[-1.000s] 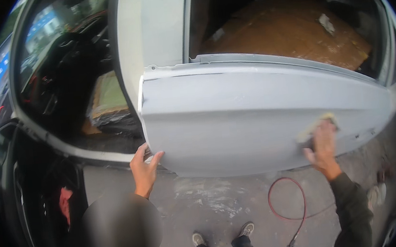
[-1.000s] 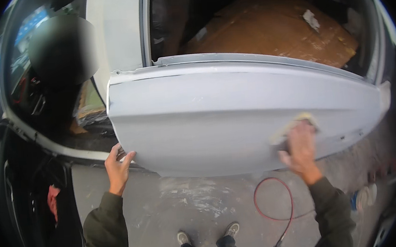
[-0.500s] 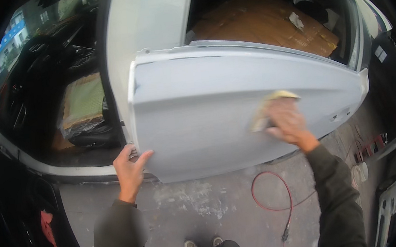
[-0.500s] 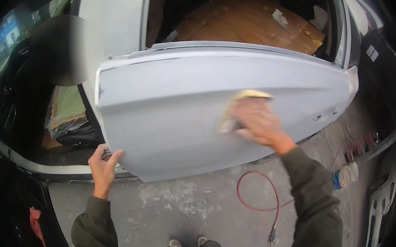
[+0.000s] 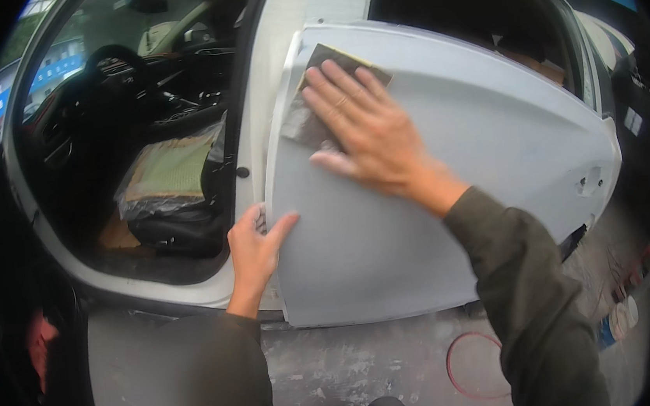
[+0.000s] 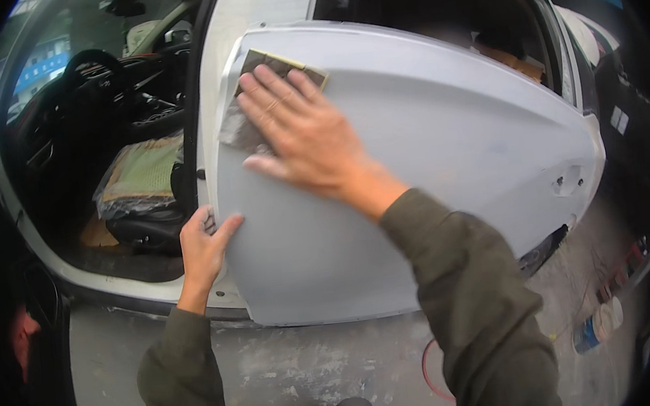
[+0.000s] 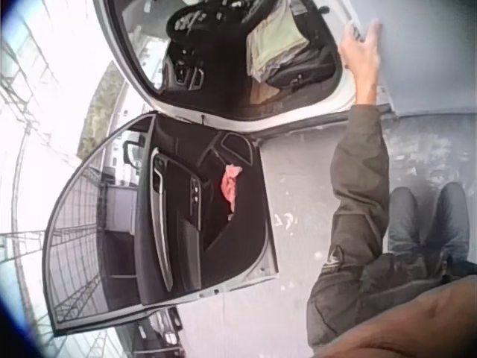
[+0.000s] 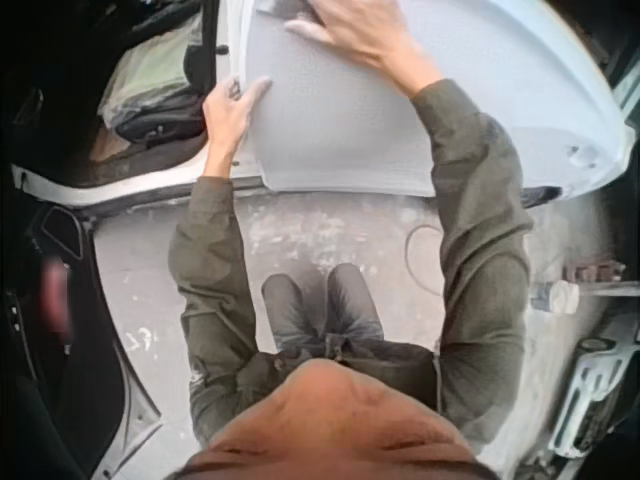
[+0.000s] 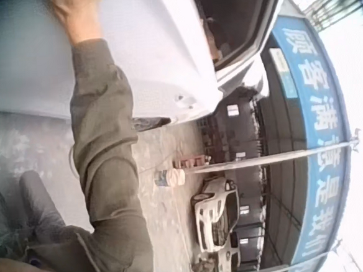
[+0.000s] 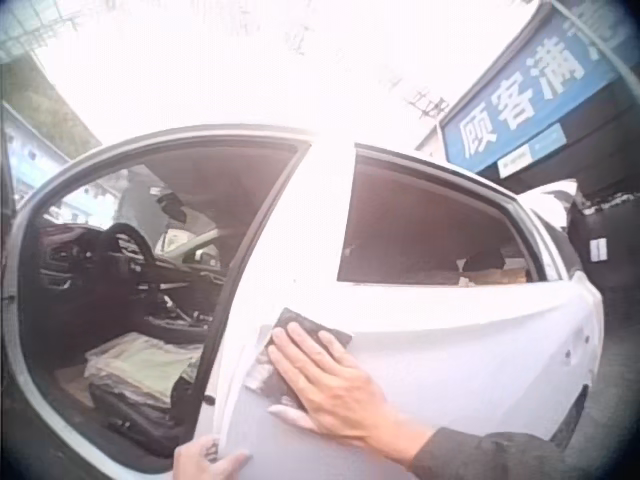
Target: The person sands the exterior surface of a white car door using a sanding block. They work systematically across the door panel, edges, and around the handle area, smoothing the surface in preparation for painting.
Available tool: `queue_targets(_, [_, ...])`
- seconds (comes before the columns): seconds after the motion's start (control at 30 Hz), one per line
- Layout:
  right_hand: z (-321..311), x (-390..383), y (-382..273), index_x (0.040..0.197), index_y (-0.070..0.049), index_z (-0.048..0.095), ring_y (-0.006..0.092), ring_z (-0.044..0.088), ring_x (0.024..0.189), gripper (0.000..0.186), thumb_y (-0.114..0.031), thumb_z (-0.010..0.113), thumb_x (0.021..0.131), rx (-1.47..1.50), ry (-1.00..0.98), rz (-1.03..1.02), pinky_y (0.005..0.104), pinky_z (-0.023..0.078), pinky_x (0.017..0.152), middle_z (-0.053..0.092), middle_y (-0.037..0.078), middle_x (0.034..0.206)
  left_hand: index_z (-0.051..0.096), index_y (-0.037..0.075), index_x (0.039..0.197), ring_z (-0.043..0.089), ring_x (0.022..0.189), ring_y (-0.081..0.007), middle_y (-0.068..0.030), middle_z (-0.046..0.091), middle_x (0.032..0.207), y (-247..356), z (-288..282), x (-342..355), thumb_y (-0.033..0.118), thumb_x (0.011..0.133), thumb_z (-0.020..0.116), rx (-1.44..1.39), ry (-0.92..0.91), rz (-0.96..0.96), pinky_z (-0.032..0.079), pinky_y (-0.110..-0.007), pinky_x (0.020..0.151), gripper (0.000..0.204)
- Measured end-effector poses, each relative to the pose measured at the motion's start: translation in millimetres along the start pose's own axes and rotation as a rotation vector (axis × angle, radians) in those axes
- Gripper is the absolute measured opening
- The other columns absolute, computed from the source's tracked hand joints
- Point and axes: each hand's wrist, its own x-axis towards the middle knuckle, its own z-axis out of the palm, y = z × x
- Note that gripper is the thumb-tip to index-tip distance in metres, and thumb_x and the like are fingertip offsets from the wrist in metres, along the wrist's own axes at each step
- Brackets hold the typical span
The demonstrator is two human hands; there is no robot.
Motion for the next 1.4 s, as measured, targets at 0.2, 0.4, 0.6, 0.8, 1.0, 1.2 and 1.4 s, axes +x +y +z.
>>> queue_targets(0.2, [-60,-190,92,0.161,-0.012,0.040,0.0335,0.028,0.158,0.070,-0.033,0.063,0.098,-0.219,0.010,0.321,0.0506,0.020,0.131,0.036,0.016,0.169,0.069,-0.012,0.107,0.068,0.080,-0.0095,-0.0130,0.077,0.089,-16,5,-11,0.026,0.089,0.087,-0.071,-0.016,0.081,0.055,-0.027,0.072,0.046])
queue_targets(0.4, [-64,-275,98,0.162,-0.005,0.037,0.0339,0.027,0.159,0.073,-0.028,0.062,0.098,-0.271,0.137,0.567,0.0486,0.017,0.131,0.033,0.018,0.170,0.061,-0.008,0.089,0.055,0.066,-0.0125,-0.0125,0.069,0.075,-62,9,-23,0.035,0.082,0.093,0.131,0.067,0.126,0.048,-0.033,0.061,0.055])
queue_targets(0.6, [-13,-83,-14,0.160,-0.006,0.041,0.0335,0.032,0.157,0.084,-0.039,0.072,0.089,-0.157,0.013,0.169,0.0505,0.024,0.130,0.039,0.017,0.167,0.059,-0.006,0.088,0.054,0.063,-0.0246,-0.0168,0.065,0.072,-59,-1,-58,0.040,0.078,0.094,0.270,0.106,0.051,0.049,-0.040,0.065,0.059])
queue_targets(0.8, [-6,-13,-59,0.136,-0.003,0.065,0.0290,0.054,0.139,0.058,-0.025,0.074,0.083,-0.325,0.059,-0.134,0.0446,0.042,0.115,0.061,0.014,0.146,0.062,-0.004,0.092,0.064,0.066,-0.0291,-0.0170,0.070,0.074,-60,6,-59,0.043,0.079,0.092,0.244,0.074,0.012,0.051,-0.043,0.065,0.057])
queue_targets(1.0, [-46,52,-6,0.116,-0.008,0.076,0.0277,0.068,0.115,0.028,-0.009,0.064,0.090,-0.576,0.183,-0.110,0.0431,0.049,0.102,0.072,0.010,0.120,0.066,-0.001,0.100,0.070,0.073,-0.0394,-0.0184,0.071,0.074,-49,-1,-61,0.054,0.079,0.089,0.301,0.073,-0.064,0.052,-0.048,0.069,0.063])
queue_targets(1.2, [-63,92,27,0.115,-0.018,0.076,0.0252,0.070,0.105,0.026,-0.008,0.062,0.096,-0.749,-0.052,0.019,0.0394,0.054,0.088,0.069,0.006,0.123,0.068,0.000,0.113,0.072,0.082,-0.0390,-0.0195,0.075,0.084,-50,1,-62,0.055,0.079,0.087,0.272,0.005,-0.138,0.054,-0.047,0.074,0.067])
queue_targets(1.4, [-39,105,16,0.110,-0.017,0.076,0.0220,0.070,0.098,0.023,-0.007,0.066,0.092,-0.938,-0.123,0.009,0.0322,0.060,0.064,0.063,0.003,0.118,0.067,-0.001,0.103,0.066,0.064,-0.0346,-0.0157,0.067,0.066,-69,12,-61,0.056,0.077,0.089,0.281,0.150,0.036,0.050,-0.046,0.065,0.066])
